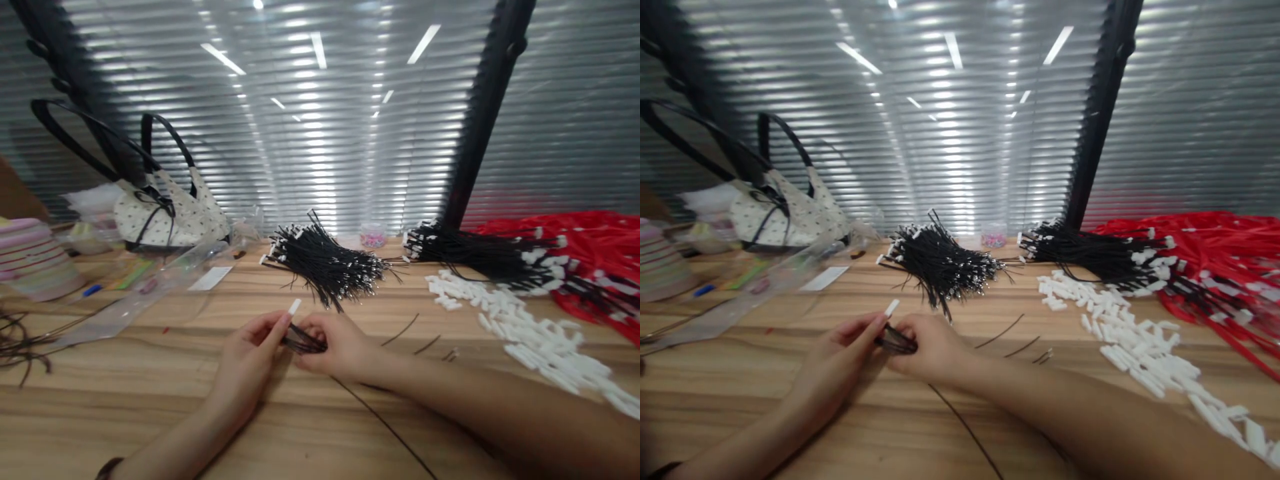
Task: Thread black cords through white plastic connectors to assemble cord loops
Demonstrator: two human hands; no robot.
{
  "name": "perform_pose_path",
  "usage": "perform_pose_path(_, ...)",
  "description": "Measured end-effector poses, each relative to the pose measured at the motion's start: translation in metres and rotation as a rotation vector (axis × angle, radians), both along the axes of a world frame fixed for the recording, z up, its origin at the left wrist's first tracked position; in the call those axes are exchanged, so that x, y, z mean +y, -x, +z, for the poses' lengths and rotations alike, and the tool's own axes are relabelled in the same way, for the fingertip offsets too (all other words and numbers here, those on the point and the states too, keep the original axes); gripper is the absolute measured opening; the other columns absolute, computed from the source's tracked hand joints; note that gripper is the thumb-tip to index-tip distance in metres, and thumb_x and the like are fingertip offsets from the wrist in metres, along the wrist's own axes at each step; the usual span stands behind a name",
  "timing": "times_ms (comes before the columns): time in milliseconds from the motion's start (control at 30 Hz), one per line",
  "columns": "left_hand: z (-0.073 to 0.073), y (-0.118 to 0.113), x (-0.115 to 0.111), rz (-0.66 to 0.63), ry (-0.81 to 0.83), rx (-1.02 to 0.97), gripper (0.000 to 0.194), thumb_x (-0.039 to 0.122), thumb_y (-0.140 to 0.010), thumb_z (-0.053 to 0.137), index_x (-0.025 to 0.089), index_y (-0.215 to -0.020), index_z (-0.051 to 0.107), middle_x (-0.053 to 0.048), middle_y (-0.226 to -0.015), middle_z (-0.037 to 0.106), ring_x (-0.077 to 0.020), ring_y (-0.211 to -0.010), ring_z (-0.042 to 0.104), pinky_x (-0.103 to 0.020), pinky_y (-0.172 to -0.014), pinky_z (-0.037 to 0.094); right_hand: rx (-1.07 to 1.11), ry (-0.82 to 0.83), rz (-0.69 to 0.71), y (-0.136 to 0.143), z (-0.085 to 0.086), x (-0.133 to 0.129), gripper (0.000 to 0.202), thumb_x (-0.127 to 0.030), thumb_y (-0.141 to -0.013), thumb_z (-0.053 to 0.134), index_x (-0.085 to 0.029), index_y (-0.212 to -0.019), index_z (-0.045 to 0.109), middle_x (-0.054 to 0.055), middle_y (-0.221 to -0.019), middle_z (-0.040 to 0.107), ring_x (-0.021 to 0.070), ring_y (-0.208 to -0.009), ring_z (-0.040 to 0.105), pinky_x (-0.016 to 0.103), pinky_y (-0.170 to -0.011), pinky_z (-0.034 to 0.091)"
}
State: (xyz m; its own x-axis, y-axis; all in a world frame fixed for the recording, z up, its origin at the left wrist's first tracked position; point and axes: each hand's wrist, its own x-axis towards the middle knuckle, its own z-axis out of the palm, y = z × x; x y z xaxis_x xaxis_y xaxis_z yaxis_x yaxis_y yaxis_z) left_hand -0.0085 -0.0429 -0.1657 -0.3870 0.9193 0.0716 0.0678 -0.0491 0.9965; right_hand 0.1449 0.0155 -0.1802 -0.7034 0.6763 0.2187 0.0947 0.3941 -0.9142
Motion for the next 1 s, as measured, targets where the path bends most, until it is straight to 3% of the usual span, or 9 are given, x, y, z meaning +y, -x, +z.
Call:
perform_pose_path(100,0.002,0.008,-0.011,-0.117,0.099,0.056,0.028,0.051,-0.069,0.078,0.023,-0.072,0.077,-0.004,-0.073,0.075,-0.0234,-0.075,0.065,-0.03,-0.073,0.049,-0.072,-0.106,0.024,-0.004,-0.005,-0.003,0.005,-0.018,-0.076,0.067,-0.016,-0.079,0.07,-0.001,-0.071,0.066,0.0117,-0.063,0.055,0.022,-0.059,0.039)
perform_pose_path(200,0.008,0.013,-0.028,-0.205,0.198,0.128,0.028,0.052,-0.07,0.076,0.024,-0.072,0.077,-0.005,-0.075,0.075,-0.0242,-0.076,0.064,-0.03,-0.071,0.048,-0.132,-0.14,-0.001,-0.022,-0.002,-0.016,0.008,-0.019,-0.079,0.066,-0.017,-0.075,0.072,-0.001,-0.066,0.065,0.0117,-0.061,0.055,0.023,-0.058,0.037)
perform_pose_path(367,0.012,0.01,-0.044,-0.367,0.296,0.07,0.03,0.054,-0.073,0.074,0.024,-0.074,0.074,-0.005,-0.073,0.071,-0.0226,-0.072,0.061,-0.029,-0.067,0.046,-0.151,-0.287,0.016,-0.044,0.001,-0.039,0.025,-0.013,-0.084,0.059,-0.022,-0.101,0.075,0.003,-0.085,0.072,0.0149,-0.077,0.063,0.025,-0.07,0.045)
perform_pose_path(500,0.011,0.006,-0.046,-0.391,0.319,-0.059,0.029,0.053,-0.073,0.076,0.024,-0.076,0.074,-0.005,-0.074,0.069,-0.0223,-0.073,0.062,-0.03,-0.069,0.049,-0.138,-0.375,0.017,-0.046,-0.001,-0.046,0.037,-0.009,-0.081,0.059,-0.023,-0.112,0.072,0.004,-0.093,0.073,0.0167,-0.083,0.064,0.026,-0.073,0.048)
perform_pose_path(633,0.015,0.002,-0.048,-0.372,0.292,-0.148,0.025,0.049,-0.07,0.08,0.026,-0.078,0.076,-0.006,-0.081,0.07,-0.0241,-0.081,0.065,-0.034,-0.076,0.055,-0.162,-0.434,0.013,-0.048,0.003,-0.051,0.034,-0.008,-0.085,0.052,-0.021,-0.111,0.07,0.005,-0.091,0.071,0.0158,-0.08,0.063,0.025,-0.07,0.048)
perform_pose_path(833,0.019,0.003,-0.046,-0.395,0.254,-0.026,0.025,0.045,-0.069,0.081,0.023,-0.077,0.076,-0.006,-0.079,0.069,-0.0222,-0.075,0.063,-0.034,-0.071,0.058,-0.215,-0.49,-0.005,-0.053,0.009,-0.055,0.024,-0.008,-0.088,0.048,-0.018,-0.1,0.067,0.006,-0.093,0.067,0.0171,-0.081,0.06,0.027,-0.07,0.047)
perform_pose_path(1000,0.017,0.006,-0.043,-0.407,0.22,-0.001,0.022,0.042,-0.071,0.081,0.022,-0.072,0.074,-0.005,-0.073,0.067,-0.019,-0.07,0.062,-0.028,-0.068,0.056,-0.181,-0.465,-0.002,-0.054,0.007,-0.054,0.037,-0.004,-0.085,0.047,-0.02,-0.113,0.064,0.007,-0.1,0.067,0.0175,-0.088,0.061,0.028,-0.077,0.049)
